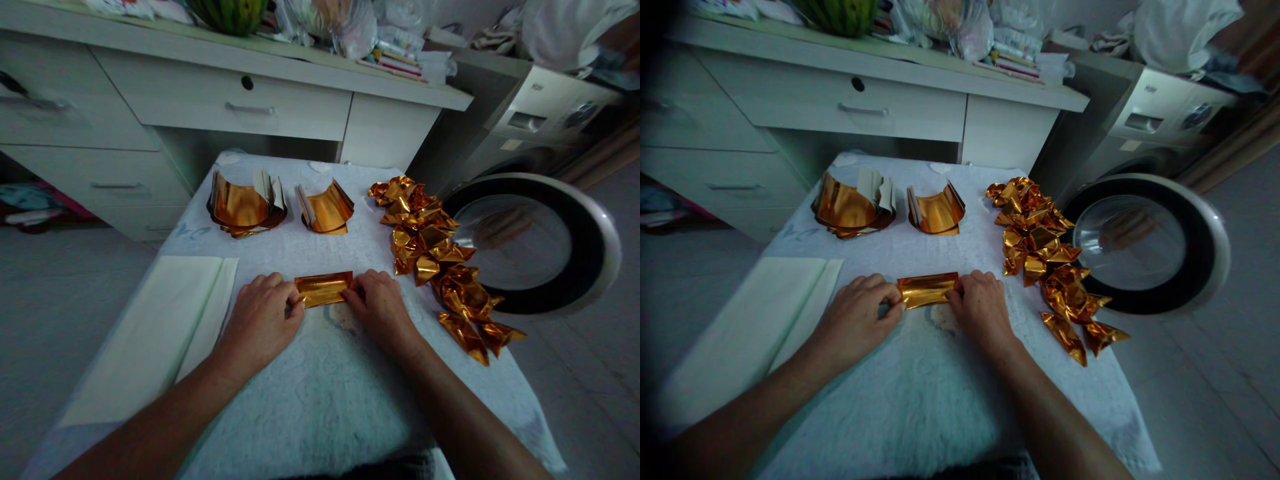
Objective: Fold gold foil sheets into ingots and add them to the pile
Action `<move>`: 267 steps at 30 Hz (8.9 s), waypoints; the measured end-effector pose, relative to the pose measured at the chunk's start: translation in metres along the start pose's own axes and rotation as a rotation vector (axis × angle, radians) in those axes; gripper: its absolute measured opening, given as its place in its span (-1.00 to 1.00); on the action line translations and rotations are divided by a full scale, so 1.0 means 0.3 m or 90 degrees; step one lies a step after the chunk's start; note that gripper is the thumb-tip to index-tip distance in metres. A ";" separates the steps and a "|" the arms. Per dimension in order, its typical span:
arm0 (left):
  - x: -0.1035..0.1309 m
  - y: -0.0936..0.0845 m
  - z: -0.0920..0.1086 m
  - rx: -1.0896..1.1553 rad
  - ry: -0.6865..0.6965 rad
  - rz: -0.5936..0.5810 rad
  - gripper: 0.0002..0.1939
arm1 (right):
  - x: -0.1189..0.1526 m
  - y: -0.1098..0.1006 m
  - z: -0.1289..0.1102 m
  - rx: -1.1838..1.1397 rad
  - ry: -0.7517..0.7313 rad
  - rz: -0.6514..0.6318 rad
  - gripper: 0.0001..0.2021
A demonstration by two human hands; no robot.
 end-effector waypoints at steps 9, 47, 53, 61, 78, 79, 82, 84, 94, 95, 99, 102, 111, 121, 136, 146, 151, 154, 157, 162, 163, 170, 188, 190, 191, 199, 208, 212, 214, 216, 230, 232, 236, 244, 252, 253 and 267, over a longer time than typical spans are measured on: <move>0.005 -0.006 0.012 -0.036 0.011 0.010 -0.83 | 0.004 0.002 0.001 -0.005 -0.005 0.007 -0.84; 0.037 0.004 0.041 -0.040 0.015 0.000 -0.85 | -0.002 0.006 0.005 0.001 0.035 -0.031 -0.79; 0.061 0.001 0.084 -0.082 0.145 0.093 -0.77 | -0.003 0.003 0.006 0.002 0.035 -0.021 -0.80; 0.115 0.048 0.146 -0.206 0.288 0.104 -0.76 | 0.000 0.007 0.015 0.010 0.036 0.011 -0.80; 0.117 0.067 0.154 -0.237 0.264 0.071 -0.54 | 0.004 -0.005 0.037 -0.036 0.051 0.044 -0.77; 0.117 0.067 0.155 -0.240 0.265 0.065 -0.54 | 0.006 -0.005 0.049 -0.035 0.055 0.047 -0.76; 0.117 0.070 0.158 -0.255 0.269 0.041 -0.55 | 0.017 -0.015 0.096 -0.037 0.080 0.072 -0.75; 0.117 0.071 0.161 -0.257 0.271 0.036 -0.57 | 0.028 -0.041 0.110 -0.057 0.077 0.134 -0.81; 0.117 0.073 0.162 -0.223 0.279 0.044 -0.69 | -0.002 -0.003 -0.116 -0.263 -0.137 0.099 -0.81; 0.116 0.074 0.162 -0.225 0.278 0.046 -0.68 | -0.009 0.009 -0.114 -0.250 -0.122 0.089 -0.81; 0.123 0.077 0.159 -0.252 0.269 0.061 -0.63 | -0.029 0.035 -0.100 -0.201 -0.098 0.077 -0.82; 0.141 0.072 0.148 -0.278 0.247 0.068 -0.58 | -0.034 0.041 -0.104 -0.162 -0.090 0.056 -0.82; 0.175 0.044 0.139 -0.290 0.197 0.081 -0.55 | -0.050 0.047 -0.160 -0.006 -0.052 -0.008 -0.88; 0.171 0.054 0.152 -0.300 0.217 0.080 -0.56 | -0.028 0.056 -0.152 0.051 -0.031 0.018 -0.78; 0.173 0.059 0.149 -0.362 0.248 0.090 -0.53 | 0.034 -0.021 0.044 0.025 0.050 0.032 -0.65; 0.136 0.038 0.166 -0.325 0.236 0.011 -0.69 | 0.035 -0.032 0.080 -0.048 0.005 0.061 -0.77; 0.108 0.023 0.150 -0.246 0.222 0.044 -0.79 | 0.008 -0.077 -0.021 -0.087 -0.188 0.078 -0.89; 0.096 0.018 0.127 -0.176 0.211 0.063 -0.87 | -0.022 -0.049 -0.079 -0.073 -0.273 -0.019 -0.88; 0.081 0.010 0.107 -0.115 0.208 0.070 -0.90 | -0.049 -0.024 -0.088 -0.065 -0.296 -0.057 -0.93; 0.053 0.000 0.086 -0.032 0.184 0.062 -0.87 | -0.057 -0.017 -0.067 -0.129 -0.298 -0.016 -0.96; 0.048 0.002 0.084 -0.026 0.180 0.057 -0.86 | -0.055 -0.022 -0.059 -0.141 -0.287 0.008 -0.95; 0.036 0.011 0.073 -0.021 0.156 0.042 -0.86 | -0.040 -0.034 0.009 -0.107 -0.176 0.133 -0.48; 0.031 -0.039 0.054 0.069 0.081 0.140 -0.73 | -0.040 -0.016 0.004 -0.171 -0.172 0.051 -0.90; 0.032 -0.049 0.043 0.094 0.073 0.182 -0.54 | -0.037 -0.016 0.001 -0.195 -0.192 0.053 -0.87; 0.031 -0.048 0.039 0.100 0.074 0.187 -0.47 | -0.036 -0.016 -0.001 -0.210 -0.202 0.051 -0.85; 0.007 -0.040 -0.002 0.244 -0.010 0.076 -0.60 | -0.023 -0.040 0.015 -0.400 -0.153 0.095 -0.92; 0.007 -0.036 -0.009 0.552 -0.088 -0.072 -0.76 | -0.030 -0.064 0.017 -0.516 -0.180 0.129 -0.85; 0.004 -0.028 0.005 0.715 -0.100 -0.139 -0.72 | -0.028 -0.041 0.018 -0.704 -0.113 0.125 -0.77; 0.002 -0.029 0.016 0.760 -0.103 -0.164 -0.70 | -0.024 -0.015 0.011 -0.806 -0.061 0.097 -0.76; 0.000 -0.033 0.026 0.776 -0.104 -0.175 -0.70 | -0.022 0.008 0.004 -0.880 -0.014 0.077 -0.75; 0.056 -0.107 0.009 0.411 -0.031 0.144 -0.70 | -0.035 0.023 0.031 -0.856 0.018 0.214 -0.67; 0.068 -0.087 0.064 0.405 0.045 0.029 -0.77 | -0.037 0.013 0.029 -0.818 -0.003 0.237 -0.68; 0.075 -0.054 0.101 0.455 0.062 -0.089 -0.71 | -0.038 0.006 0.007 -0.768 -0.051 0.243 -0.75; 0.047 -0.004 0.075 0.685 -0.032 -0.213 -0.69 | -0.022 -0.055 -0.077 -0.610 -0.224 0.220 -0.89; 0.026 -0.007 0.042 0.861 -0.161 -0.201 -0.64 | 0.004 -0.085 -0.159 -0.411 -0.343 0.177 -0.67; 0.023 -0.004 0.027 0.847 -0.192 -0.180 -0.69 | 0.007 -0.088 -0.164 -0.394 -0.355 0.183 -0.67; 0.028 0.038 -0.006 0.848 -0.299 -0.230 -0.73 | -0.013 -0.055 -0.013 -0.666 -0.067 0.257 -0.75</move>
Point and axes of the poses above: each hand's wrist, its own x-axis away from the middle knuckle, its own y-axis out of the palm, z = x × y, the point moved 7 cm from there along -x, towards the middle knuckle, and after that the axes turned 14 degrees about -y, right-handed, at the moved point
